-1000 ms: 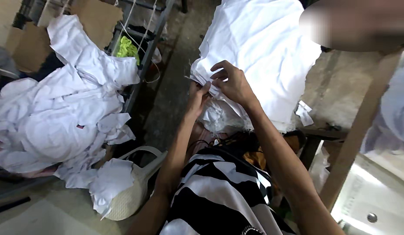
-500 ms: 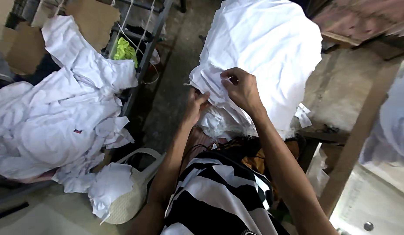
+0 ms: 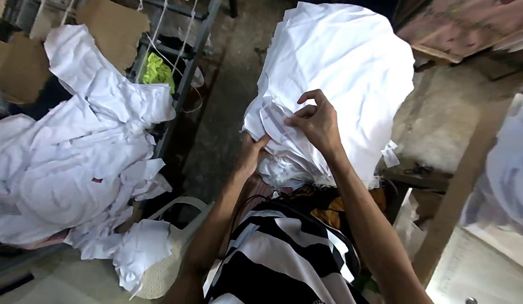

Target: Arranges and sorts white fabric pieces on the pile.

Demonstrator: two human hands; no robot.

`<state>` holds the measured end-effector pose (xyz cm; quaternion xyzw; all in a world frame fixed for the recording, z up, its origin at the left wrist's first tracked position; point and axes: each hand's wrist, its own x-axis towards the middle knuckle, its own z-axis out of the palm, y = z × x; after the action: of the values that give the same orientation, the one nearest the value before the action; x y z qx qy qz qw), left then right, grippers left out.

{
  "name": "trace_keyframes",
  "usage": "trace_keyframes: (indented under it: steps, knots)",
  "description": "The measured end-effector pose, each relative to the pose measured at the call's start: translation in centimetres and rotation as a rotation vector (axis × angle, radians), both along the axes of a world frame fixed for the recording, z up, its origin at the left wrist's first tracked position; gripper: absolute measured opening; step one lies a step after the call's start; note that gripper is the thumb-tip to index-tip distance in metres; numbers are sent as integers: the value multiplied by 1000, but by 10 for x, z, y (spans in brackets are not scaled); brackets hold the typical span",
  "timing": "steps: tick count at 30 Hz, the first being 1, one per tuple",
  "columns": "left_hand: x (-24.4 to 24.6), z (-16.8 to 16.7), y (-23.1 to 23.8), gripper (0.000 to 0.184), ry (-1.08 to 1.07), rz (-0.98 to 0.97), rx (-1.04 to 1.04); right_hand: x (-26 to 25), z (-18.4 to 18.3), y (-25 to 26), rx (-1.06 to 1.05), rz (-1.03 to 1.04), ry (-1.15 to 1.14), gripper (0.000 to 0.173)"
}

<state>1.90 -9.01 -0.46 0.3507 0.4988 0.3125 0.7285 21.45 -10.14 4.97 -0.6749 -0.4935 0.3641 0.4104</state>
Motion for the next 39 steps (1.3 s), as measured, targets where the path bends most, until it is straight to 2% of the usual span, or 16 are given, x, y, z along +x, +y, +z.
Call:
trace_keyframes:
  steps: [5,12,16,19,21,23,25,27,32,35,39]
  knots:
    - [-1,0,1,54,-13,-14,9,-7,-4,2,-40,63,11,52]
    - [0,-2,2,52,-15,2,-2,-7,-15,-1,-36,91,143,22]
    - [0,0,3,49,-10,-4,-10,-10,-17,2,104,84,-90,13]
    - [1,1,3,49,19,-21,-18,-14,-10,-6,171,189,-290,18]
    - [1,1,3,47,23,-18,-18,-18,-10,-7,153,259,-384,16]
    - [0,1,3,46,26,-18,-13,-24,-10,-8,102,289,-467,22]
    - [0,0,3,47,23,-20,-12,-27,-13,-8,104,294,-532,18]
    - [1,2,3,47,18,-21,-18,-25,-12,-7,111,278,-522,13]
    - [0,8,2,51,-52,-27,7,-12,1,-12,69,103,-349,18]
    - [0,11,1,52,-34,-53,25,-9,4,-12,215,126,-364,23]
    - [2,13,1,56,6,-67,38,-15,8,-13,165,142,-336,24]
